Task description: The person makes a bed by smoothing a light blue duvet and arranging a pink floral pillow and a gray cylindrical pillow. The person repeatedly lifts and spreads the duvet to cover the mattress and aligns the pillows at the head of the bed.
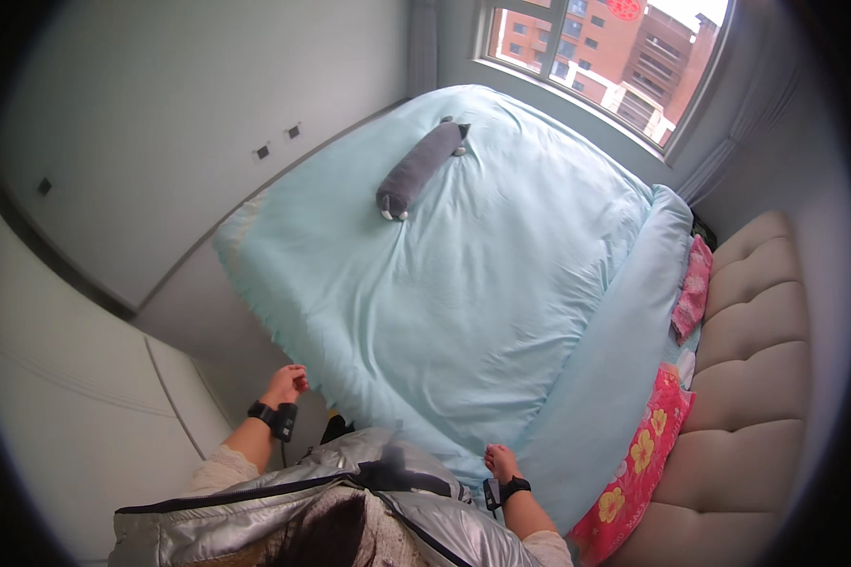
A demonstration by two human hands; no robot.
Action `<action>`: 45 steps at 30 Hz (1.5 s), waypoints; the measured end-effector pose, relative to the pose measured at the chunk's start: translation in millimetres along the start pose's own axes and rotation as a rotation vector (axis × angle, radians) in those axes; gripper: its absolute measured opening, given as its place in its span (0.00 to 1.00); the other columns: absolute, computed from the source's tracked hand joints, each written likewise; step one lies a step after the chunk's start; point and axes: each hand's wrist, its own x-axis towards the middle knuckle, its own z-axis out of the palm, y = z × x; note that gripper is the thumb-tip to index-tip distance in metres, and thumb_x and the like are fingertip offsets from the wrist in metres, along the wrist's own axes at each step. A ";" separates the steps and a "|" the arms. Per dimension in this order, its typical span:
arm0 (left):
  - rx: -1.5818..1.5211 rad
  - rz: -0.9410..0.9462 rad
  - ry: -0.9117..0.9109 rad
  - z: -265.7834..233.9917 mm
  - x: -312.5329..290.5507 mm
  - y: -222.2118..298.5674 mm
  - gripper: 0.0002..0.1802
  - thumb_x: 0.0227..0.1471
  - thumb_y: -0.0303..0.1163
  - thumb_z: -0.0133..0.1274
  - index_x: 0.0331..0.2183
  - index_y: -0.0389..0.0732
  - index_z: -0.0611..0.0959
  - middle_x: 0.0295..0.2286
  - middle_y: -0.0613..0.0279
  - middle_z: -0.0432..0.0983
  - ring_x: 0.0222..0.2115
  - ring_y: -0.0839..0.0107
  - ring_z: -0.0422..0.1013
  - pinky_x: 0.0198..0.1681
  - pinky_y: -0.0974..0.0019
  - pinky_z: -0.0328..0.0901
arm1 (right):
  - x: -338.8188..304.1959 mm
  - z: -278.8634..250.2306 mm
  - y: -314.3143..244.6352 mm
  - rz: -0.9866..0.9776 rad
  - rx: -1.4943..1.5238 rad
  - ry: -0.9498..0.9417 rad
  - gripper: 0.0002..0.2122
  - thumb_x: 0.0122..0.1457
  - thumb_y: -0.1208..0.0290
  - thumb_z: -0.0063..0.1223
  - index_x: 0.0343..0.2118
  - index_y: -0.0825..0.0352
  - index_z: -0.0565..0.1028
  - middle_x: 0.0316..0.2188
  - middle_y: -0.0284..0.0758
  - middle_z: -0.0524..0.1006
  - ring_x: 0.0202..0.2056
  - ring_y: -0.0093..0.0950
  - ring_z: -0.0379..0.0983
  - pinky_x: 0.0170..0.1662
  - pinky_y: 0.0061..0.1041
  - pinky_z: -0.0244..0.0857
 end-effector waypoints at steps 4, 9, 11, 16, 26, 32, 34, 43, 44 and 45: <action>0.005 -0.041 -0.031 -4.8 36.8 16.6 0.04 0.44 0.24 0.46 0.28 0.40 0.72 0.19 0.66 0.68 0.17 0.76 0.65 0.21 0.70 0.64 | -2.9 20.3 3.8 -0.024 0.022 0.081 0.09 0.51 0.73 0.44 0.17 0.60 0.61 0.12 0.24 0.59 0.12 0.16 0.54 0.13 0.14 0.47; -0.016 -0.099 -0.071 -29.4 89.8 40.9 0.03 0.44 0.25 0.46 0.27 0.40 0.72 0.18 0.66 0.68 0.16 0.76 0.65 0.21 0.71 0.65 | -2.6 64.3 20.9 0.007 0.039 0.081 0.10 0.52 0.71 0.42 0.15 0.60 0.61 0.12 0.25 0.60 0.13 0.19 0.56 0.14 0.16 0.52; -0.055 -0.131 -0.072 -48.7 115.7 54.8 0.03 0.45 0.25 0.46 0.27 0.41 0.73 0.18 0.67 0.68 0.16 0.76 0.65 0.21 0.71 0.64 | 5.3 87.3 27.0 0.049 0.051 0.148 0.09 0.51 0.72 0.43 0.16 0.59 0.61 0.11 0.25 0.57 0.12 0.18 0.53 0.12 0.16 0.47; -0.073 -0.092 -0.025 -106.2 158.6 109.6 0.03 0.47 0.27 0.45 0.28 0.41 0.73 0.18 0.67 0.69 0.16 0.77 0.66 0.20 0.71 0.64 | 13.9 148.8 31.7 0.037 0.135 0.115 0.07 0.51 0.73 0.43 0.19 0.60 0.61 0.14 0.25 0.59 0.14 0.18 0.54 0.14 0.15 0.48; -0.179 -0.068 -0.069 -128.2 157.4 148.7 0.03 0.46 0.26 0.46 0.28 0.39 0.73 0.19 0.66 0.68 0.19 0.75 0.66 0.22 0.70 0.64 | 22.7 253.6 -5.5 -0.036 0.045 0.106 0.04 0.52 0.73 0.44 0.22 0.62 0.64 0.15 0.26 0.61 0.16 0.17 0.56 0.16 0.14 0.51; -0.133 -0.054 -0.030 -137.4 124.2 149.1 0.03 0.46 0.27 0.46 0.28 0.40 0.74 0.19 0.66 0.69 0.19 0.75 0.66 0.23 0.69 0.65 | 40.1 252.0 -11.4 -0.077 0.046 -0.012 0.07 0.52 0.72 0.43 0.19 0.59 0.62 0.14 0.25 0.61 0.16 0.18 0.58 0.17 0.16 0.53; -0.124 -0.052 -0.018 -140.1 120.4 153.2 0.03 0.47 0.27 0.46 0.28 0.41 0.74 0.19 0.66 0.69 0.19 0.75 0.66 0.23 0.68 0.65 | 44.6 248.1 -3.5 -0.059 0.064 -0.007 0.07 0.52 0.72 0.43 0.19 0.59 0.62 0.14 0.25 0.61 0.16 0.18 0.58 0.17 0.16 0.53; -0.180 -0.070 -0.082 -149.5 158.9 155.9 0.03 0.46 0.28 0.47 0.28 0.41 0.74 0.19 0.66 0.69 0.18 0.74 0.66 0.23 0.68 0.65 | 50.5 231.4 6.6 -0.047 0.067 -0.025 0.07 0.51 0.72 0.43 0.19 0.59 0.63 0.14 0.25 0.61 0.15 0.19 0.58 0.17 0.17 0.54; -0.180 -0.075 -0.087 -151.7 166.4 158.6 0.03 0.46 0.28 0.47 0.28 0.41 0.74 0.19 0.66 0.69 0.18 0.74 0.66 0.23 0.68 0.65 | 53.3 234.2 4.9 -0.042 0.078 -0.001 0.07 0.51 0.71 0.43 0.18 0.59 0.63 0.14 0.25 0.61 0.15 0.19 0.58 0.17 0.18 0.54; -0.215 -0.105 -0.082 -154.3 173.9 161.8 0.03 0.46 0.28 0.47 0.27 0.41 0.74 0.19 0.66 0.69 0.18 0.74 0.66 0.23 0.68 0.65 | 56.2 238.7 4.1 -0.043 0.080 0.040 0.07 0.51 0.71 0.43 0.18 0.59 0.63 0.13 0.25 0.61 0.15 0.19 0.58 0.17 0.18 0.54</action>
